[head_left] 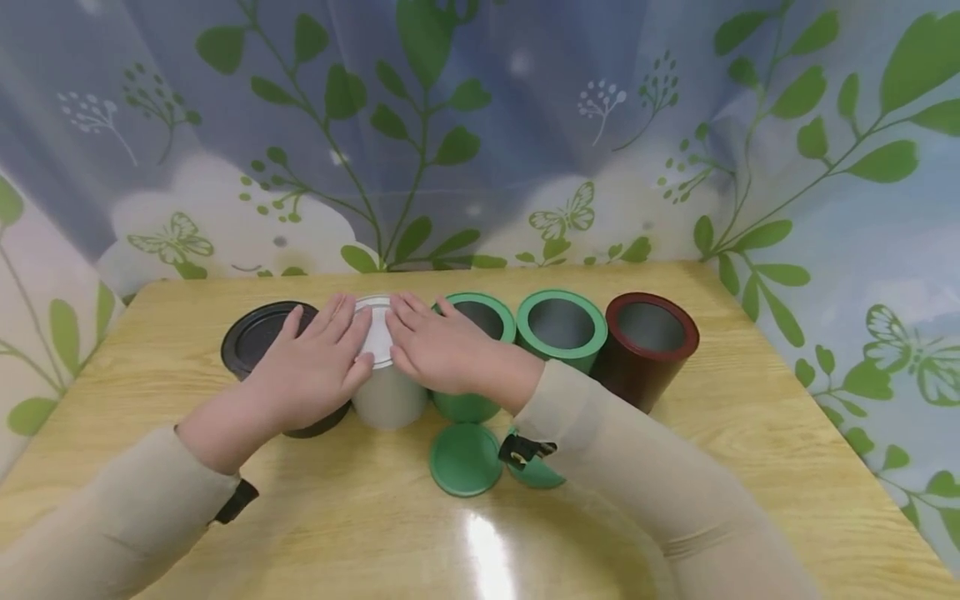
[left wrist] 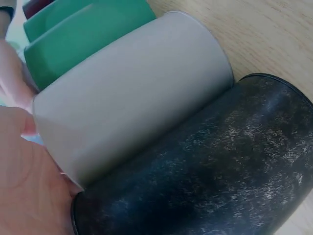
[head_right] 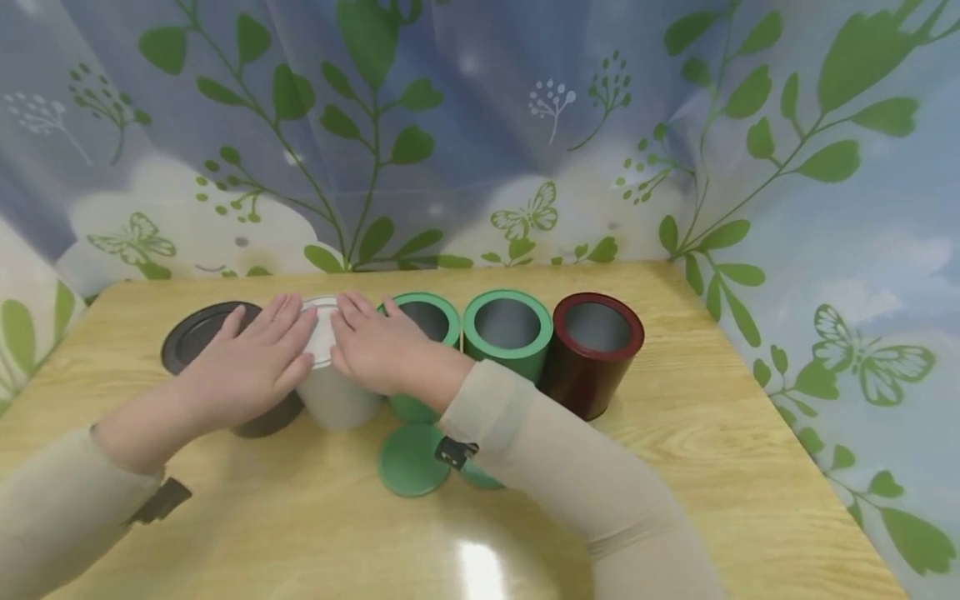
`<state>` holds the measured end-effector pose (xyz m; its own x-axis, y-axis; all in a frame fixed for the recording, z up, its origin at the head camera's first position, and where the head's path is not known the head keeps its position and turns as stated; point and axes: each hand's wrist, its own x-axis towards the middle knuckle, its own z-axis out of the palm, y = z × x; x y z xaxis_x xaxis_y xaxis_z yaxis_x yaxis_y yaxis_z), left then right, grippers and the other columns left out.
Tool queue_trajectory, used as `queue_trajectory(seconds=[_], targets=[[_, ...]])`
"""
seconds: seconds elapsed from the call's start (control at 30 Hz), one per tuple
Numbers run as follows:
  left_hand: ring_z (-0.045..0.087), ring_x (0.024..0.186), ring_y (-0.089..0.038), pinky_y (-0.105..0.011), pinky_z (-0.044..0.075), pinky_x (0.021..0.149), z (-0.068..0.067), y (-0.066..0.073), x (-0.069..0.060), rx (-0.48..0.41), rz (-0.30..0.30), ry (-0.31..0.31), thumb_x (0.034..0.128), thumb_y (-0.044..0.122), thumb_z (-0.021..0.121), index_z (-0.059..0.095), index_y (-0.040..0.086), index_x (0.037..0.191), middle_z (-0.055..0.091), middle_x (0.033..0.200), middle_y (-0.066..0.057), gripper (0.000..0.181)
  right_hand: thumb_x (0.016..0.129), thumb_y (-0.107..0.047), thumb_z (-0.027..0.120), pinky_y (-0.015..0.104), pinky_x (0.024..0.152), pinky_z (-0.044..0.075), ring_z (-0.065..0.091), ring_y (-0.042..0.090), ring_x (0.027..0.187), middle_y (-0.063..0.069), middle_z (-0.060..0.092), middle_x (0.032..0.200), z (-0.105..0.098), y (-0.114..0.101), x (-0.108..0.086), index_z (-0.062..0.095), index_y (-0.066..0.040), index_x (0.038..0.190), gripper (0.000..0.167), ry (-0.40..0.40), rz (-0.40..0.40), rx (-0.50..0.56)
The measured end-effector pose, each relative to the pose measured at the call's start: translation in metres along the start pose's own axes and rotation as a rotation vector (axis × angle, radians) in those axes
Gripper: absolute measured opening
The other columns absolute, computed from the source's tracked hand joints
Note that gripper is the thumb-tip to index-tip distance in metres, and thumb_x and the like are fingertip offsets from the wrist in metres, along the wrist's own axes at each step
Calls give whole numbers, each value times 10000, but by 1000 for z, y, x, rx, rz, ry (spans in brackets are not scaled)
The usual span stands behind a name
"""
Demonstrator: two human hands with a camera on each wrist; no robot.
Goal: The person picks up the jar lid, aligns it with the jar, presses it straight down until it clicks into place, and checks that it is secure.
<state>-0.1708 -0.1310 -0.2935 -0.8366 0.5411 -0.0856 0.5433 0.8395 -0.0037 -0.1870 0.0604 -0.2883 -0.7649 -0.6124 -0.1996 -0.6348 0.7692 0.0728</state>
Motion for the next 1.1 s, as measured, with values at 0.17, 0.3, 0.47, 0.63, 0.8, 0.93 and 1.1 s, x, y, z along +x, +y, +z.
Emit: queue_trajectory(seconds=[0.17, 0.3, 0.47, 0.63, 0.8, 0.93, 1.1], targets=[[50, 1405, -323, -629, 58, 1056, 1, 0, -3, -3, -39, -5, 1005, 478, 202, 156, -7, 1476, 90, 1532, -190, 677, 1026, -371, 158, 439, 1132, 75, -11, 182, 1413, 67, 13, 1554, 2, 0, 1, 114, -97, 1501, 549, -4, 4, -9], [32, 1406, -324, -637, 48, 1052, 1, -1, -3, -40, -35, -18, 995, 517, 170, 131, 22, 1486, 75, 1544, -150, 698, 1025, -370, 154, 427, 1133, 77, -15, 177, 1411, 61, 16, 1555, 3, -1, 1, 120, -95, 1501, 551, -2, 14, -18], [-21, 1405, -326, -636, 23, 1053, 0, -5, 3, -83, 14, -53, 997, 513, 188, 110, 77, 1498, 42, 1555, -99, 669, 1025, -367, 151, 430, 1133, 68, -17, 171, 1411, 49, 12, 1556, 2, -2, 1, 112, -102, 1503, 548, -7, 25, 2], [21, 1411, -287, -603, 66, 1072, -1, -5, 14, -93, 107, -50, 1004, 492, 181, 115, 52, 1492, 45, 1552, -111, 661, 1027, -362, 154, 449, 1130, 66, -24, 164, 1411, 35, 1, 1554, 1, -1, 1, 77, -110, 1502, 544, -24, 36, 1], [64, 1412, -270, -597, 90, 1073, -1, -6, 13, -70, 112, -41, 1004, 495, 190, 140, 32, 1485, 75, 1550, -116, 670, 1024, -397, 148, 466, 1127, 41, -22, 167, 1413, 36, 21, 1556, -1, -3, 2, 88, -110, 1505, 564, -29, 47, -41], [67, 1412, -264, -601, 79, 1072, 1, -7, 13, -74, 114, -41, 995, 521, 182, 139, 39, 1487, 75, 1550, -111, 690, 1022, -406, 154, 465, 1128, 42, -22, 164, 1412, 40, 29, 1556, 1, -5, -2, 94, -106, 1505, 572, -36, 70, -27], [55, 1409, -300, -624, 40, 1060, -3, -8, 10, -63, 29, -62, 962, 595, 154, 114, 42, 1492, 73, 1548, -123, 767, 1024, -381, 160, 458, 1129, 67, 21, 162, 1413, 38, 58, 1554, 2, -7, -3, 131, -105, 1503, 554, 15, 91, -14]])
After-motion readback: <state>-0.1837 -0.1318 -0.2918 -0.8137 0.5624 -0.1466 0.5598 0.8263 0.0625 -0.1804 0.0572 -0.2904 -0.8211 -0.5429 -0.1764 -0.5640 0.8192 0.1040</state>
